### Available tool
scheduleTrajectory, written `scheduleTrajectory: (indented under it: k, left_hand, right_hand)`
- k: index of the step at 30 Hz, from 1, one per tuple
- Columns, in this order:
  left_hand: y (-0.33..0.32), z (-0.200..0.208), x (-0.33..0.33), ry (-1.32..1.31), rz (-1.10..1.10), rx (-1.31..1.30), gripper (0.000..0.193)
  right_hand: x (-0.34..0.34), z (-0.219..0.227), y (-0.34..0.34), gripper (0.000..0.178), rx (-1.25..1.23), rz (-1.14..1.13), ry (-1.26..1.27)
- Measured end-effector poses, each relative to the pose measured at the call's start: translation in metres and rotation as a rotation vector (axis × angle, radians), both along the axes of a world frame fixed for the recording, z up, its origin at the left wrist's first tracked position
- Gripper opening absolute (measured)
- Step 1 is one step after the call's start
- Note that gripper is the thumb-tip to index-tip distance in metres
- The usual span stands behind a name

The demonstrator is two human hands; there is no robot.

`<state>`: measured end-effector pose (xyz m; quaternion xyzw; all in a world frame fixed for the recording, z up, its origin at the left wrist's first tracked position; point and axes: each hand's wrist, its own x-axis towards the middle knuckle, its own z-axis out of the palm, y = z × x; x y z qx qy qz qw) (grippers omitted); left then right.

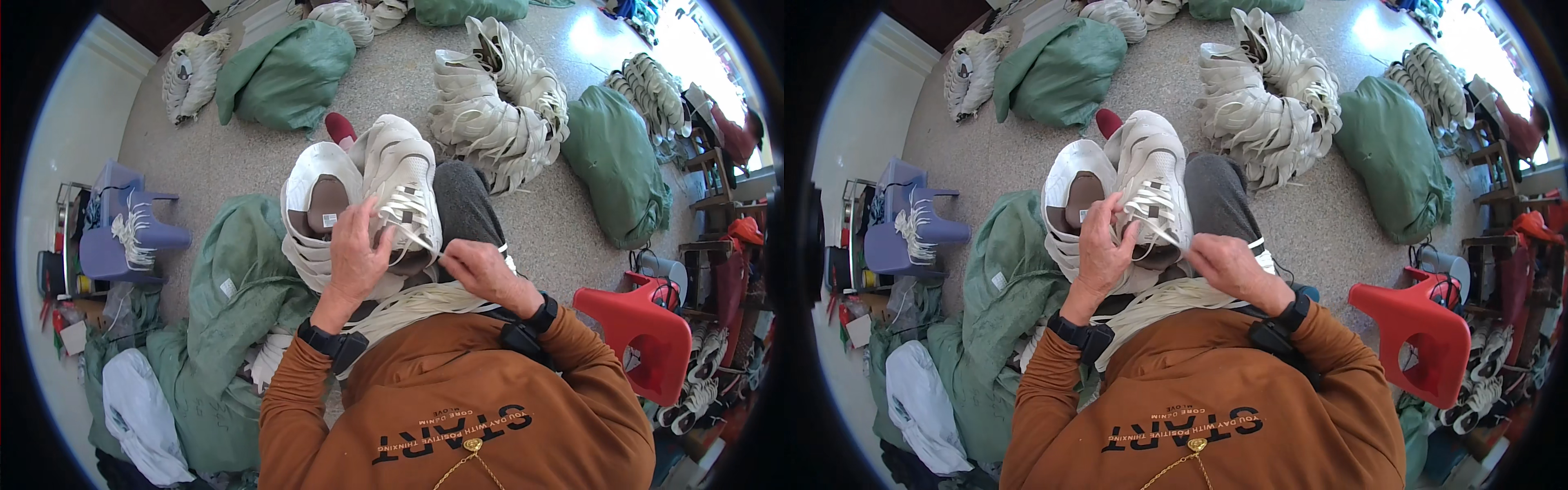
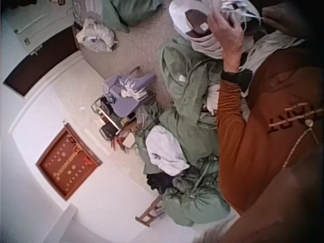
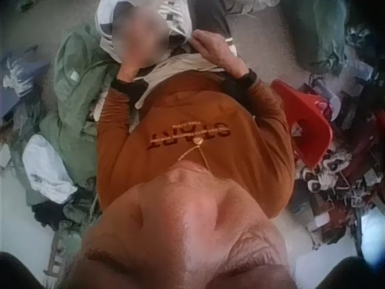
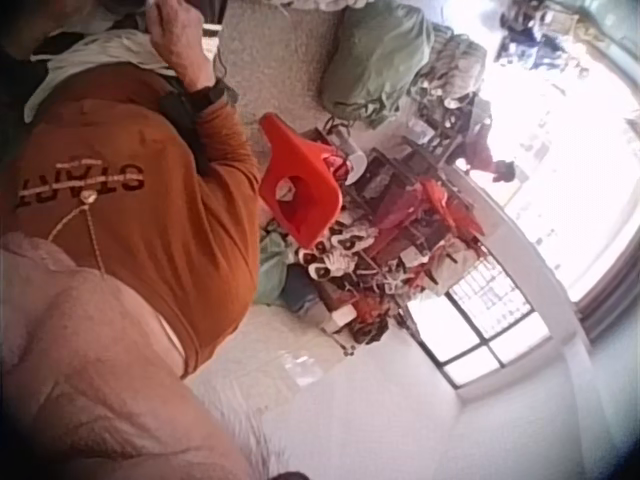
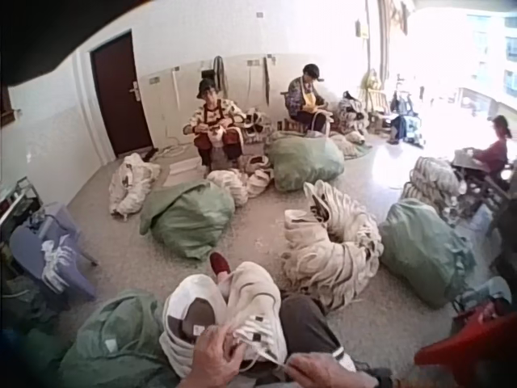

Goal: The person sits on the floor and laces a white sneaker by hand. They repeatedly thread the laces through the eyelets, pull them tight, and adjust the fit, working on the shoe resting on their lap.

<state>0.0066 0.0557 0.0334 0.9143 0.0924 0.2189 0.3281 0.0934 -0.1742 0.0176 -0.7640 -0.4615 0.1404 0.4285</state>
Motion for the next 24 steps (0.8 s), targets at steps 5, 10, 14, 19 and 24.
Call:
scheduleTrajectory:
  k: [5,10,14,19,24]
  left_hand:
    - [-0.018,0.011,0.007,-0.058,-0.194,0.413,0.015]
    - [-0.038,0.002,0.016,0.085,-0.176,0.584,0.011]
    - [-0.031,-0.011,0.018,-0.041,-0.167,0.491,0.015]
    - [-0.005,0.017,0.005,-0.122,-0.172,-0.053,0.021]
    - [-0.007,0.023,-0.013,-0.005,-0.291,-0.139,0.023]
  right_hand:
    - [-0.025,0.003,0.013,0.018,-0.021,0.196,0.088]
    - [-0.024,0.008,0.014,0.02,-0.094,0.273,0.077]
    - [-0.021,0.0,0.008,0.019,-0.052,0.217,0.051]
    - [-0.009,-0.006,-0.005,0.017,0.017,0.147,0.022]
    - [-0.012,-0.005,-0.005,0.015,-0.014,0.158,0.038]
